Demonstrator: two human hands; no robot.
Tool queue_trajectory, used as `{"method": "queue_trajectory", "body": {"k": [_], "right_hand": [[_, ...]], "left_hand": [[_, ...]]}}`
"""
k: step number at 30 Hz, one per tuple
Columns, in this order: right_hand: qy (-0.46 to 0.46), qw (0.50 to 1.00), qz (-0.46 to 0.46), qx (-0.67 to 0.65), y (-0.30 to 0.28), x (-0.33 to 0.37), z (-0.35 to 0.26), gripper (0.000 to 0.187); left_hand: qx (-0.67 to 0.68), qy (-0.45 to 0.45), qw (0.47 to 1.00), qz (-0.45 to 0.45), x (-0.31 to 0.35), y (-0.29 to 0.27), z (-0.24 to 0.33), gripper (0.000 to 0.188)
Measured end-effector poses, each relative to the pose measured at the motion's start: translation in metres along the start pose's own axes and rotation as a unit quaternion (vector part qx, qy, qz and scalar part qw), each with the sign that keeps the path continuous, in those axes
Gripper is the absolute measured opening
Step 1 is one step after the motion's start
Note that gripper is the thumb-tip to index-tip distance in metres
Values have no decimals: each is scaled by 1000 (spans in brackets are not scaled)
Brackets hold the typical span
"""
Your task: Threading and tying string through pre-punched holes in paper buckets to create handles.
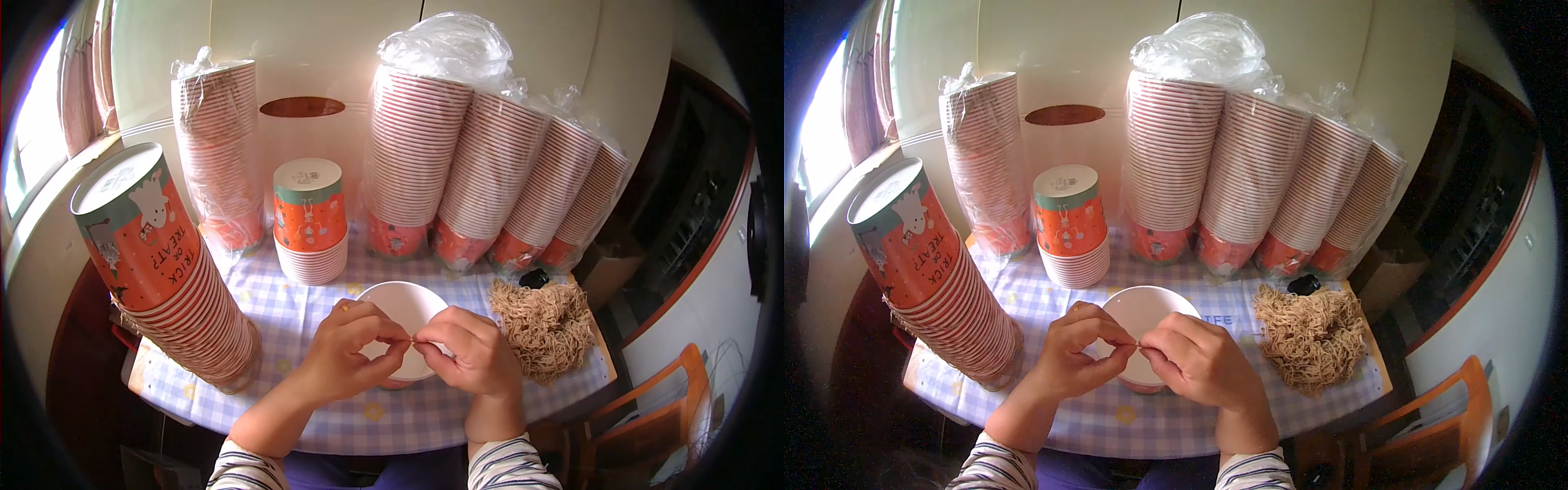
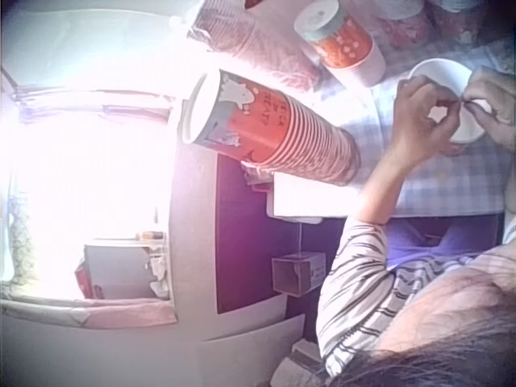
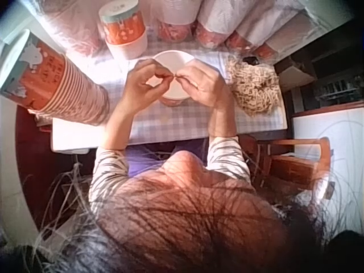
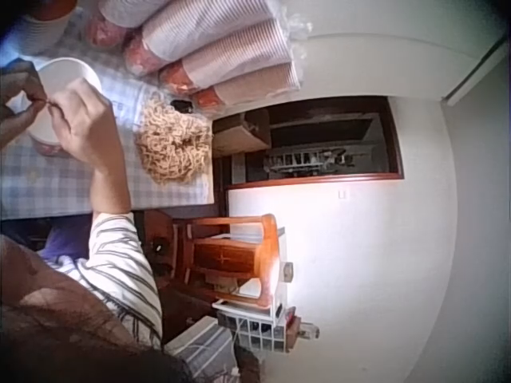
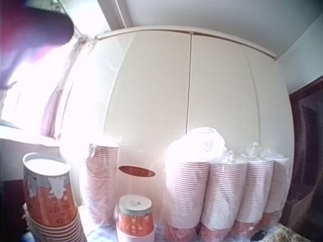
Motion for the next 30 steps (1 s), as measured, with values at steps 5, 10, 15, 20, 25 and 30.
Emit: {"method": "queue_trajectory", "body": {"k": [5, 10, 15, 20, 25, 30], "right_hand": [[15, 1000, 0, 3, -1, 0, 0, 20], [12, 1000, -12, 6, 0, 1, 0, 20], [3, 1000, -14, 13, 1, 0, -2, 20], [-2, 1000, -16, 11, 1, -1, -2, 19], [-4, 1000, -19, 6, 1, -1, -3, 19], [-3, 1000, -17, 5, 0, 0, -3, 19]], "left_hand": [[0, -2, 1000, 1, 0, 0, 0, 17], [-1, -6, 1000, 0, 0, 1, 1, 16], [-1, -6, 1000, -1, 0, -1, 1, 16], [-5, -5, 1000, -5, -1, -1, 1, 16], [-5, -4, 1000, -3, 0, 0, 1, 16], [-6, -2, 1000, -2, 0, 0, 1, 16]]}}
Point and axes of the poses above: each hand's wrist, its own x-axis away from the middle knuckle, its own y-axis out of the palm, z = x × y, the point moved 9 cm from there along -x, towards the middle knuckle, and after that the axes turned 12 degrees about -z, right-handed, at the moved point
